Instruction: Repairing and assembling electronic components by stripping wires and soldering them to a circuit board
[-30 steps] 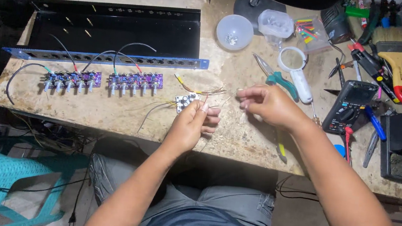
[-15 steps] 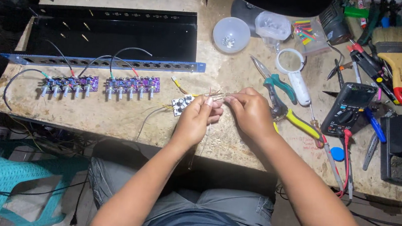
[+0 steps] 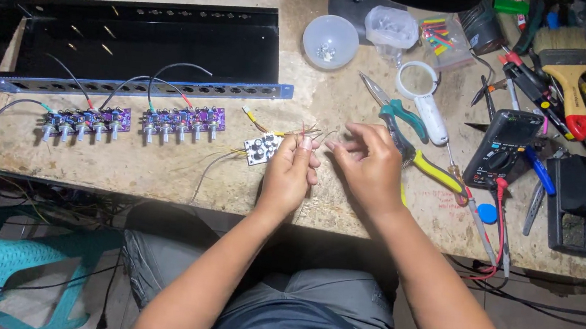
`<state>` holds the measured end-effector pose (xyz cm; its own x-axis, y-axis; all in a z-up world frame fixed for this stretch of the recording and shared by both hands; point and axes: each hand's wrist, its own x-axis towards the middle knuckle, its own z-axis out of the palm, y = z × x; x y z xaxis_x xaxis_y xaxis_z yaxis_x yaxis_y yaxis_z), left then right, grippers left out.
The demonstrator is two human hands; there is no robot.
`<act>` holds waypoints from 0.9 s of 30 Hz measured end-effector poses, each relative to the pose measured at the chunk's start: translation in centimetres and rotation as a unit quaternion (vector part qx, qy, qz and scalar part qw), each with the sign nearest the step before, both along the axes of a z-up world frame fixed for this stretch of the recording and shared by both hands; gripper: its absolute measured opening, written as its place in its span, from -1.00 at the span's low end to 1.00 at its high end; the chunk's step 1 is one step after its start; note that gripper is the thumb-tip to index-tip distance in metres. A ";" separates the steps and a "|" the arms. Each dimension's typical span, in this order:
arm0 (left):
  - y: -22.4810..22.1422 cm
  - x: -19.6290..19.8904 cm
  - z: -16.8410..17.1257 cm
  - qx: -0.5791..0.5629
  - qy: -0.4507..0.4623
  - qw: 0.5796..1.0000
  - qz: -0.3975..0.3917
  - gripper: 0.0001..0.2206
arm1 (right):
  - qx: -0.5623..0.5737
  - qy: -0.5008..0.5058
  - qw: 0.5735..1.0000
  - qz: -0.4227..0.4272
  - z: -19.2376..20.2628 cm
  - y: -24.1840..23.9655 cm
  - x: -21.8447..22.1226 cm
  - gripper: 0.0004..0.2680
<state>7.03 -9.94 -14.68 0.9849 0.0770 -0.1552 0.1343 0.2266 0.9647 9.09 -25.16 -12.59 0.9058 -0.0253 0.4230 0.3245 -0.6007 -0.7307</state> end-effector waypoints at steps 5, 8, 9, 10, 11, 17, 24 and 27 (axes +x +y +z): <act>-0.1 -0.2 1.9 -0.037 0.016 0.999 -0.035 -0.75 | 0.070 0.033 0.996 -0.037 2.6 -0.2 -2.1 -0.70; -0.1 -0.1 0.7 0.016 -0.004 0.999 -0.047 -0.76 | -0.005 -0.080 0.996 -0.036 2.9 -0.9 -2.7 -0.78; 0.1 -0.2 0.9 0.016 -0.003 0.999 -0.049 -0.76 | -0.006 -0.079 0.996 -0.038 3.5 -1.1 -2.9 -0.78; 0.3 -0.4 1.0 0.051 -0.013 0.996 -0.066 -0.78 | -0.055 -0.116 0.992 -0.014 4.0 -1.3 -3.0 -0.80; 0.5 -0.5 1.2 0.085 -0.023 0.993 -0.084 -0.79 | -0.104 -0.153 0.983 0.010 4.5 -1.5 -3.2 -0.83; 1.3 -1.1 5.2 0.171 -0.074 0.976 -0.111 -0.82 | -0.267 -0.250 0.929 0.063 5.5 -2.5 -2.8 -0.97; 1.8 -1.7 4.1 0.223 -0.165 0.953 -0.120 -0.84 | -0.299 -0.181 0.929 0.118 5.0 -3.5 -3.8 -0.90; 1.8 -2.4 4.1 0.210 -0.143 0.955 -0.151 -0.84 | -0.246 -0.040 0.955 0.161 5.4 -4.2 -5.0 -0.87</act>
<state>4.67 -8.11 -10.60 0.9696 -0.2205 0.1059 -0.1504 -0.1958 0.9691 4.11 -29.39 -7.15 0.7971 0.4687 0.3808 0.5936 -0.7242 -0.3510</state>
